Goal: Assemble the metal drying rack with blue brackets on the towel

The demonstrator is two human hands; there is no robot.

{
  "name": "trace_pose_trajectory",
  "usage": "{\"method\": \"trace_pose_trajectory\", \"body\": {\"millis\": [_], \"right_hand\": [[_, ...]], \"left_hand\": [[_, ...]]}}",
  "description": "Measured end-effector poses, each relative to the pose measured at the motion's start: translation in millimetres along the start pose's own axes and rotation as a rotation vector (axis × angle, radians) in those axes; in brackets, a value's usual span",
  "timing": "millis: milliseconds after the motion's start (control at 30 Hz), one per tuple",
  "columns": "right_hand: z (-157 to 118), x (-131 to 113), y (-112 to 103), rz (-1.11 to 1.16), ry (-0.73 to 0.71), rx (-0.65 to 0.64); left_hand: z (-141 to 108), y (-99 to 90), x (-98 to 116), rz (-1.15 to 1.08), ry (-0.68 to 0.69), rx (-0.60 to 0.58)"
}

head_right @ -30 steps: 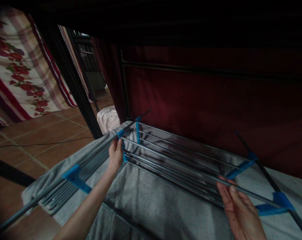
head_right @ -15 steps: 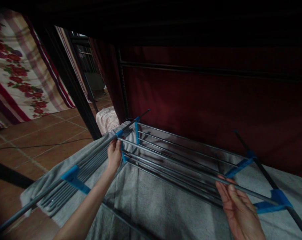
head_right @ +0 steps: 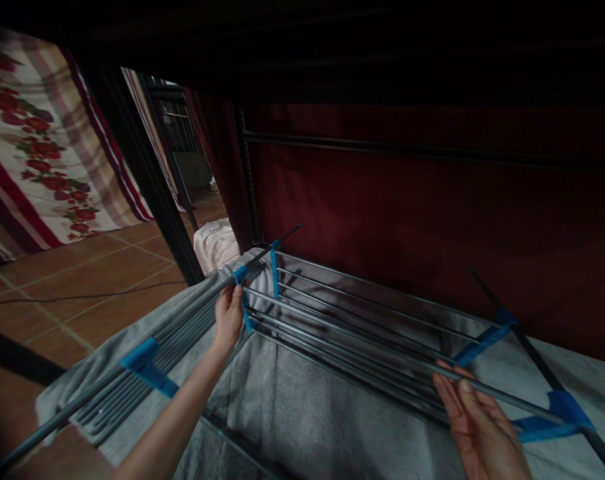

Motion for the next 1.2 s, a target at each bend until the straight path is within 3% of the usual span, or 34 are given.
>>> {"method": "trace_pose_trajectory", "body": {"millis": [667, 1000, 1200], "right_hand": [[-10.1, -9.4, 5.0, 0.064, 0.096, 0.105], [-8.4, -3.8, 2.8, 0.013, 0.020, 0.068], [-13.7, -4.8, 6.3, 0.015, 0.053, 0.089]], "left_hand": [[-2.9, -2.2, -1.2, -0.007, -0.040, 0.006], [-1.0, -0.4, -1.7, -0.018, -0.014, -0.005], [-1.3, -1.5, 0.3, 0.020, -0.012, 0.018]]}}
Point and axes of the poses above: each hand's wrist, its own z-axis towards the middle knuckle, its own y-axis out of the palm, x = y × z, the point moved 2 cm from there along z, towards the middle knuckle, and after that the axes turned 1 degree about -y, right-handed, at the moved point
